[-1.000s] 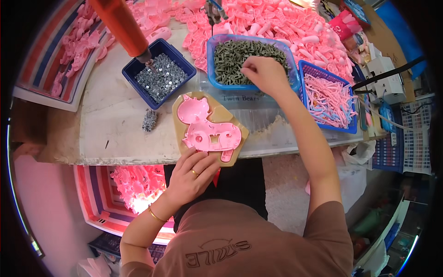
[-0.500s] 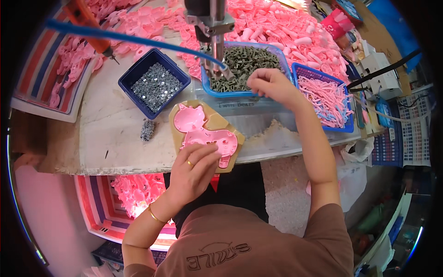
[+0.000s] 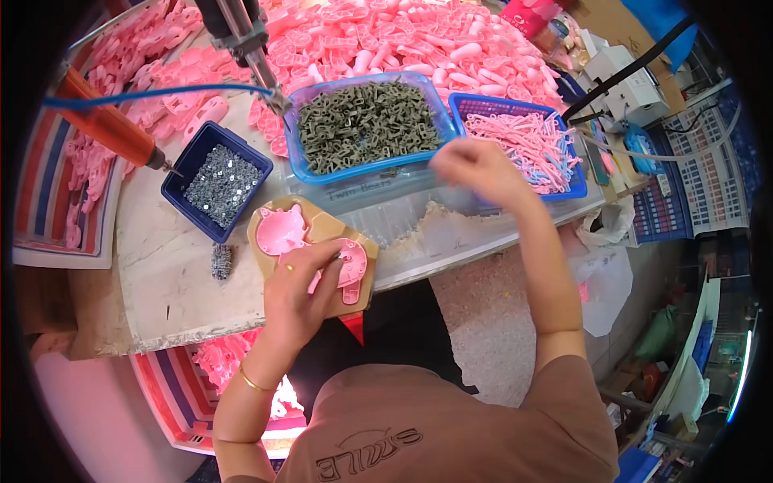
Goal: Assembling pink plastic toy components at a factory workstation using manual assembly and pneumatic tools.
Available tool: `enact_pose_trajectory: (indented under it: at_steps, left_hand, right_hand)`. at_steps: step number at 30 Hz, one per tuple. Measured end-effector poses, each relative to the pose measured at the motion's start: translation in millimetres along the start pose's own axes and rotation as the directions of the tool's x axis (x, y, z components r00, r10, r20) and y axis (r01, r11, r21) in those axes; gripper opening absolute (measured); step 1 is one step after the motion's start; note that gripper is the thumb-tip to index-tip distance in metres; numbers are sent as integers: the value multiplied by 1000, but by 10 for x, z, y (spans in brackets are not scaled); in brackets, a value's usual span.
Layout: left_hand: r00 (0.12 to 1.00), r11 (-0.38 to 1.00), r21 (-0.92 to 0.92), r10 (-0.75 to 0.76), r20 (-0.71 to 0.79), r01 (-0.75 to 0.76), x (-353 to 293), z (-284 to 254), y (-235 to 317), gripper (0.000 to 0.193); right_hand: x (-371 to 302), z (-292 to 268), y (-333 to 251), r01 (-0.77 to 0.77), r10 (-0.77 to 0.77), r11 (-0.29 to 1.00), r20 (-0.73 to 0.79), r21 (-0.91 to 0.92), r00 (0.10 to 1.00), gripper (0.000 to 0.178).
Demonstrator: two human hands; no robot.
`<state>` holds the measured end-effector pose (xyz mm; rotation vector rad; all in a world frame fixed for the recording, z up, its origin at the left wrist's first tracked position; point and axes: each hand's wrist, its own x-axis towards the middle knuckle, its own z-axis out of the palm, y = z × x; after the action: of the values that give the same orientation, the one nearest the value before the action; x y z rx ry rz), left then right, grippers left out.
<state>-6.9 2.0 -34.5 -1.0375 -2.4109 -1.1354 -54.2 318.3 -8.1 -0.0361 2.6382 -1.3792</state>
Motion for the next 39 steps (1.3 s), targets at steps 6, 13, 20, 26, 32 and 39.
enact_pose_trajectory:
  at_steps: [6, 13, 20, 26, 32, 39]
  left_hand:
    - [958, 914, -291, -284, 43, 284, -39, 15, 48, 24]
    - [942, 877, -352, -331, 54, 328, -98, 52, 22, 23]
    - [819, 640, -527, -525, 232, 559, -44, -50, 104, 16]
    - [804, 490, -696, -554, 216, 524, -112, 48, -47, 13]
    - [736, 397, -736, -647, 200, 549, -106, 24, -122, 17]
    - [701, 350, -734, -673, 235, 582, -136, -28, -103, 19]
  right_hand:
    - [288, -572, 1048, -165, -220, 658, -397, -734, 891, 16]
    - [235, -517, 812, -65, -318, 632, -335, -772, 887, 17]
    - [244, -773, 1095, 13, -138, 965, -466, -261, 874, 7]
    - [-20, -111, 220, -52, -34, 810, 136, 584, 990, 15]
    - [-290, 650, -661, -112, -141, 902, 530, 417, 837, 15]
    - [-338, 980, -722, -44, -193, 911, 518, 410, 833, 15]
